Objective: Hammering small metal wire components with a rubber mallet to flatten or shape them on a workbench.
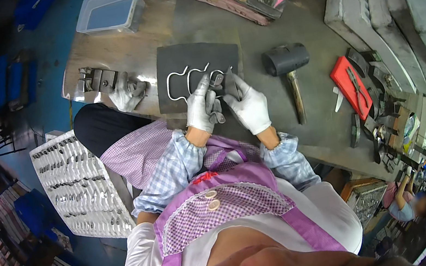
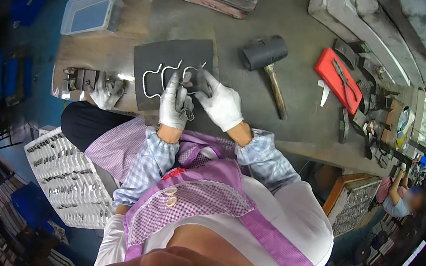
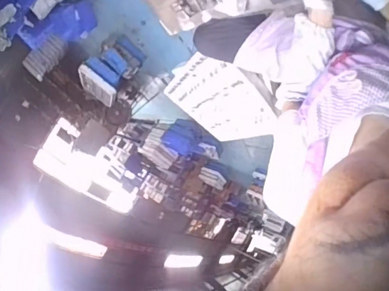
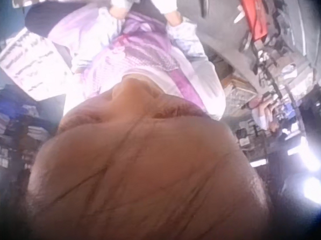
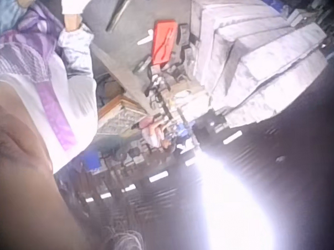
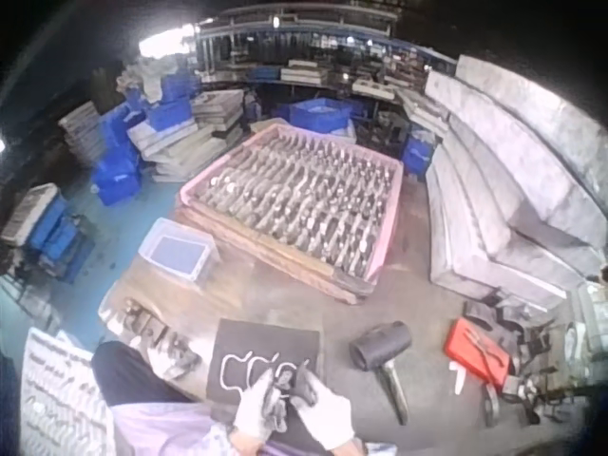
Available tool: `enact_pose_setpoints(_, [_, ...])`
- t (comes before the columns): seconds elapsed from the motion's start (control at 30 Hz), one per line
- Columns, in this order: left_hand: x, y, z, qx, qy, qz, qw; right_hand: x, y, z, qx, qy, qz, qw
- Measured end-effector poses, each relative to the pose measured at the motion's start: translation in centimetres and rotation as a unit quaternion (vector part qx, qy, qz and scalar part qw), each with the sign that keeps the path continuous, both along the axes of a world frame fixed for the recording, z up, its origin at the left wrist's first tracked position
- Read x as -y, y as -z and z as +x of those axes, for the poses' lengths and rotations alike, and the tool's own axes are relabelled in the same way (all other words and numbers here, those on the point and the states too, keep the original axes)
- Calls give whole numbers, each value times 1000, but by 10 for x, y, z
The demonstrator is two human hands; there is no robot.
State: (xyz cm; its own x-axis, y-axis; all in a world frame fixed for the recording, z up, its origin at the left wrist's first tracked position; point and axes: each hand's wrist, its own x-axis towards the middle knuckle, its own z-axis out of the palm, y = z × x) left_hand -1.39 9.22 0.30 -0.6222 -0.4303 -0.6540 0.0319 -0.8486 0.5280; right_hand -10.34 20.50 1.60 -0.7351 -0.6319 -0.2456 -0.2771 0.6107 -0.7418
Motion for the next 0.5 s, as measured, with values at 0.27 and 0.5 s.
enact_pose_setpoints(0.27, [-1,-1,7,30,-107,20,994,40,-43,25,41,62,-78,994])
enact_pose_setpoints(0.5, [-5,-6,17,15,-150,-128,980,39,-31,34,235,63,-235,941])
